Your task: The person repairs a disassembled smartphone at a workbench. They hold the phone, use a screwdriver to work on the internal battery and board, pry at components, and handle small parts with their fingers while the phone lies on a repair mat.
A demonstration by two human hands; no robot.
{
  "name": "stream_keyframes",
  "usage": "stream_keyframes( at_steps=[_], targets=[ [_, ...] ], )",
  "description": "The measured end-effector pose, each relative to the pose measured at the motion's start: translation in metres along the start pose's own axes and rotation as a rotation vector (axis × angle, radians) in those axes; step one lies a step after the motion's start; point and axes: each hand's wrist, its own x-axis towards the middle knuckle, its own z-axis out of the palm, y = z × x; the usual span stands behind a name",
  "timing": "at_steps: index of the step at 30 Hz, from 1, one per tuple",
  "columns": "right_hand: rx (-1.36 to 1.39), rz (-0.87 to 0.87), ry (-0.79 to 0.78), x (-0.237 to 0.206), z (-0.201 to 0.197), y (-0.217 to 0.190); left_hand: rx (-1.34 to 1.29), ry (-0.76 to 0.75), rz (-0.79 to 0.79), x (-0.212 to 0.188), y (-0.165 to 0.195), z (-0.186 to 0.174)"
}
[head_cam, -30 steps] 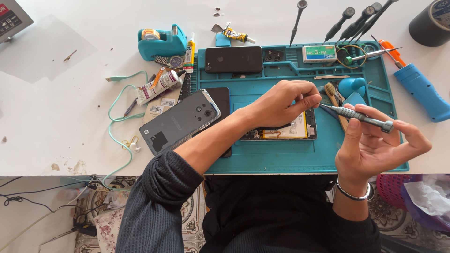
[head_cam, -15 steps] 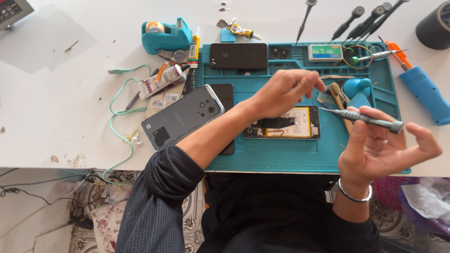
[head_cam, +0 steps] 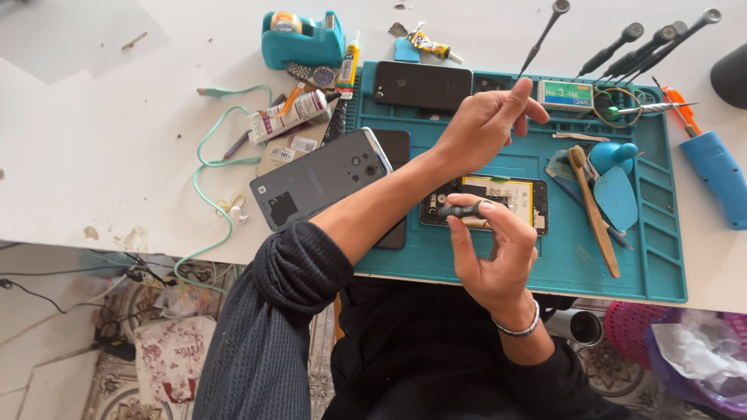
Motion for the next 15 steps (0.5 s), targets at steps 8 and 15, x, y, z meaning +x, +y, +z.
stream_keyframes(
  at_steps=[8, 15],
  targets=[
    [-0.040, 0.021, -0.005, -0.006, 0.013, -0.001, 0.017, 0.018, 0.013, -0.008, -0.001, -0.009],
    [-0.036, 0.023, 0.003, -0.005, 0.012, -0.002, 0.019, 0.006, 0.036, -0.006, -0.002, -0.008]
  ],
)
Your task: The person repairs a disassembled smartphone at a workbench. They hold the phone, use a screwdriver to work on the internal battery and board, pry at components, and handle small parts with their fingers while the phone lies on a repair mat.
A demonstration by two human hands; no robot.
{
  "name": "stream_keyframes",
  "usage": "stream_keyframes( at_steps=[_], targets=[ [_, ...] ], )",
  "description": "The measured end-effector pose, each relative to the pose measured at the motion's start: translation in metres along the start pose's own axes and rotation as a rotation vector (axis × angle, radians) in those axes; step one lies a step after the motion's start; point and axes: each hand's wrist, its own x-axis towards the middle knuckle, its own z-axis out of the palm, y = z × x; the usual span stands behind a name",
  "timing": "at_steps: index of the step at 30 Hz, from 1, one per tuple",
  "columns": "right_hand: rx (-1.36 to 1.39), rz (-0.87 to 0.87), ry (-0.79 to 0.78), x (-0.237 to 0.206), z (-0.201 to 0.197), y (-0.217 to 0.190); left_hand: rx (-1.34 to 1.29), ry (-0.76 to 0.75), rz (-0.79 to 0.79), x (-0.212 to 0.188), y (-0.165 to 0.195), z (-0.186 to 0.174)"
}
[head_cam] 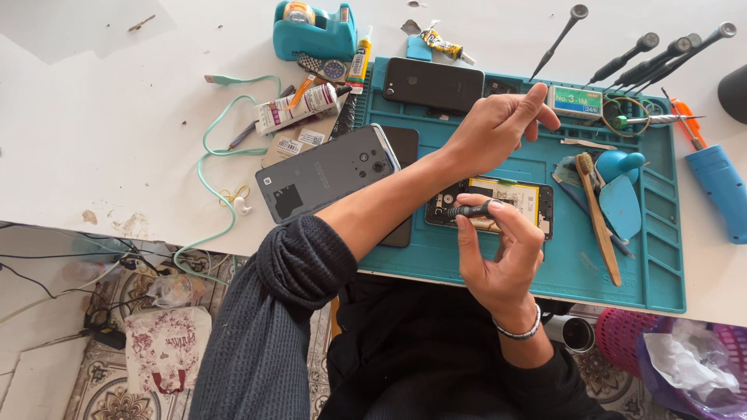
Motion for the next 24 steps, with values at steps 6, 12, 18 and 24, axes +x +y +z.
stream_keyframes(
  at_steps=[6, 12, 18, 24],
  targets=[
    [-0.076, -0.079, -0.048, 0.005, -0.002, -0.003, -0.011, -0.002, -0.015, -0.001, 0.000, 0.000],
    [-0.005, -0.095, -0.180, 0.010, -0.008, -0.001, -0.005, -0.005, -0.010, 0.000, -0.001, 0.000],
    [-0.124, -0.110, -0.156, 0.013, -0.009, -0.006, 0.001, -0.009, -0.011, 0.000, -0.003, 0.000],
    [-0.121, -0.013, -0.208, 0.016, -0.008, -0.006, 0.015, 0.001, 0.000, -0.001, 0.000, 0.000]
  ],
)
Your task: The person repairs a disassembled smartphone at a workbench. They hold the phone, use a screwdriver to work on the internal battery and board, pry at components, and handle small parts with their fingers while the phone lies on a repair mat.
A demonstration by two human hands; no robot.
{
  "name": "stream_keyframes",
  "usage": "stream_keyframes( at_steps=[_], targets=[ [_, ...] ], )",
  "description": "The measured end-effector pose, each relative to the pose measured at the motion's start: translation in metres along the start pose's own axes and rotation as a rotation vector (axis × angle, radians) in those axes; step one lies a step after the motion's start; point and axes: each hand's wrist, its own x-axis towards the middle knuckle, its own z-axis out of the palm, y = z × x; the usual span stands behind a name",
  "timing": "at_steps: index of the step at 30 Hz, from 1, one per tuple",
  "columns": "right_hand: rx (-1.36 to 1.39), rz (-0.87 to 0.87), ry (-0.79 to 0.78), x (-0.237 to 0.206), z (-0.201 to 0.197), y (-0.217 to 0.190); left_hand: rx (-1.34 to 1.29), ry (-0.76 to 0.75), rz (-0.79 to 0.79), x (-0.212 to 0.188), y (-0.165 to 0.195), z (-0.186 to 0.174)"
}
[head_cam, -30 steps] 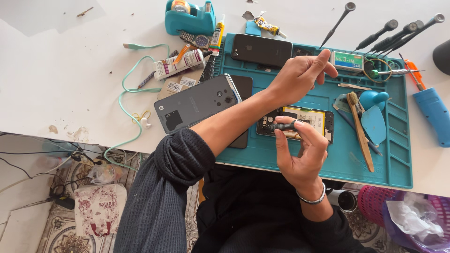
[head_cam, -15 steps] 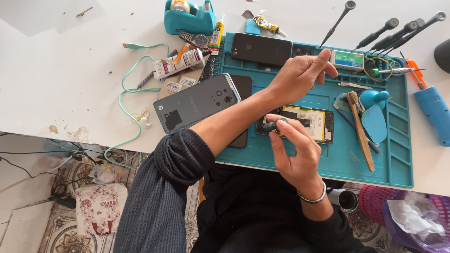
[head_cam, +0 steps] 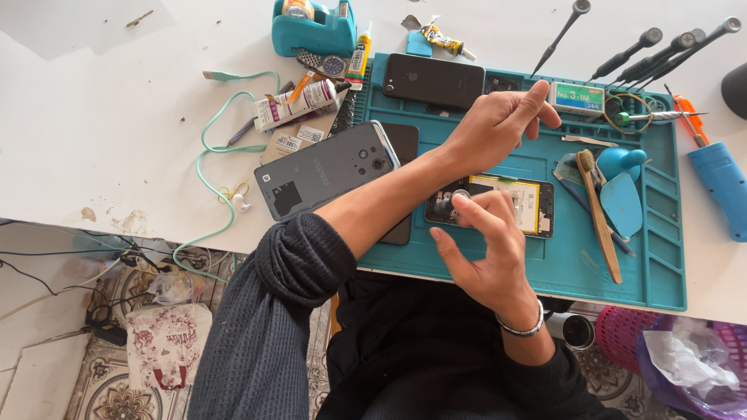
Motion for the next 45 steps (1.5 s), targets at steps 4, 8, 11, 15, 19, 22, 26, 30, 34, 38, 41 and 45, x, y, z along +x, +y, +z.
stream_keyframes(
  at_steps=[4, 8, 11, 15, 19, 22, 26, 30, 34, 38, 41, 45],
  targets=[
    [0.049, -0.058, 0.027, -0.002, -0.005, 0.001, 0.048, 0.002, -0.045, -0.001, 0.008, 0.004],
    [0.045, -0.107, 0.015, 0.000, -0.012, 0.008, 0.129, -0.017, 0.011, 0.002, 0.019, 0.008],
    [0.019, -0.060, 0.048, -0.002, -0.018, 0.011, 0.332, -0.097, 0.151, -0.002, 0.026, 0.012],
    [0.053, -0.103, 0.083, -0.004, -0.027, 0.019, 0.621, -0.240, 0.223, 0.001, 0.034, 0.024],
    [0.058, -0.081, 0.056, -0.004, -0.032, 0.023, 0.679, -0.306, 0.208, 0.008, 0.039, 0.032],
    [0.069, -0.070, 0.057, -0.003, -0.037, 0.024, 0.721, -0.333, 0.192, 0.011, 0.042, 0.035],
    [0.108, -0.130, 0.063, 0.000, -0.042, 0.024, 0.698, -0.311, 0.208, 0.015, 0.045, 0.038],
    [0.074, -0.066, 0.050, 0.001, -0.042, 0.022, 0.703, -0.308, 0.179, 0.019, 0.046, 0.041],
    [0.089, -0.117, 0.065, 0.000, -0.040, 0.021, 0.716, -0.327, 0.148, 0.018, 0.041, 0.041],
    [0.107, -0.113, 0.044, 0.000, -0.035, 0.019, 0.719, -0.304, 0.174, 0.017, 0.035, 0.040],
    [0.064, -0.081, 0.034, 0.001, -0.032, 0.016, 0.591, -0.212, 0.177, 0.016, 0.034, 0.033],
    [0.085, -0.167, 0.018, 0.005, -0.028, 0.008, 0.350, -0.080, 0.132, 0.013, 0.040, 0.015]
  ],
)
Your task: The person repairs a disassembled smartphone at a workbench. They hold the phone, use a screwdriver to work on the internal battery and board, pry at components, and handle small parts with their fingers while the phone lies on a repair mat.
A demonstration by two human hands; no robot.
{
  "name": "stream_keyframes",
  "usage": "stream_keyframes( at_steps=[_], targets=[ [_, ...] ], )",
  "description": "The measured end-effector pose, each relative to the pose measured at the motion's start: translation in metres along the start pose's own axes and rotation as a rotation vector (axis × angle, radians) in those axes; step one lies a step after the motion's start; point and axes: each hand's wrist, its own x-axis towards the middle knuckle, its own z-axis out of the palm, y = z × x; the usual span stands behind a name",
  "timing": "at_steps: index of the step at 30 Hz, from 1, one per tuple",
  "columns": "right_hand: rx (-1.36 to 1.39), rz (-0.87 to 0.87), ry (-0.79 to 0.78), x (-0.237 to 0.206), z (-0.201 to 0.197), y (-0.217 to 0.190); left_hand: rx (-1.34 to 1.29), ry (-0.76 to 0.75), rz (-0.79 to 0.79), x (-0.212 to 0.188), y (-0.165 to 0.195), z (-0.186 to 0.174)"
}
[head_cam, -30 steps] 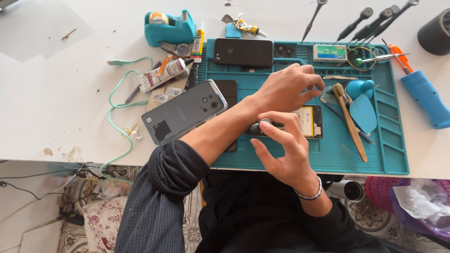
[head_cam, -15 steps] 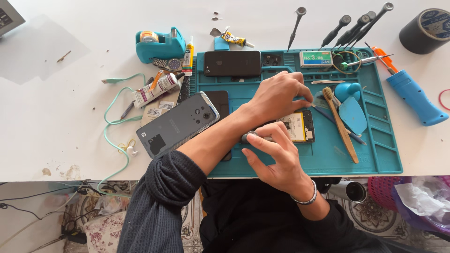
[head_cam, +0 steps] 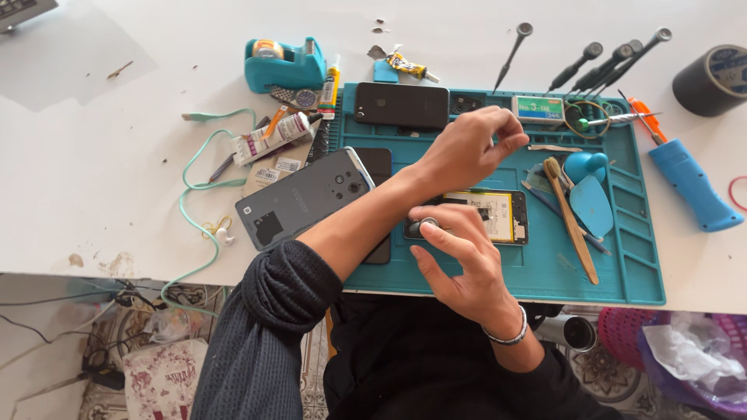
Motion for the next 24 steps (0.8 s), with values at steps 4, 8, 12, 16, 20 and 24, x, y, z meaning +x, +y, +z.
stream_keyframes(
  at_steps=[4, 8, 12, 16, 20, 24],
  targets=[
    [-0.022, -0.001, 0.004, 0.003, 0.009, -0.004, -0.007, 0.053, -0.021, -0.007, 0.005, -0.013],
    [-0.014, 0.073, 0.028, 0.002, 0.012, -0.007, -0.027, 0.067, -0.019, -0.010, 0.008, -0.019],
    [-0.059, 0.019, 0.050, 0.001, 0.011, -0.011, -0.018, 0.084, -0.042, -0.009, 0.005, -0.020],
    [-0.007, 0.062, 0.029, 0.001, 0.012, -0.011, -0.041, 0.093, -0.016, -0.010, 0.002, -0.018],
    [-0.064, 0.061, 0.059, -0.001, 0.011, -0.011, -0.009, 0.087, -0.053, -0.011, 0.000, -0.017],
    [0.042, 0.032, 0.043, -0.002, 0.014, -0.008, -0.031, 0.074, -0.042, -0.013, 0.000, -0.017]
  ],
)
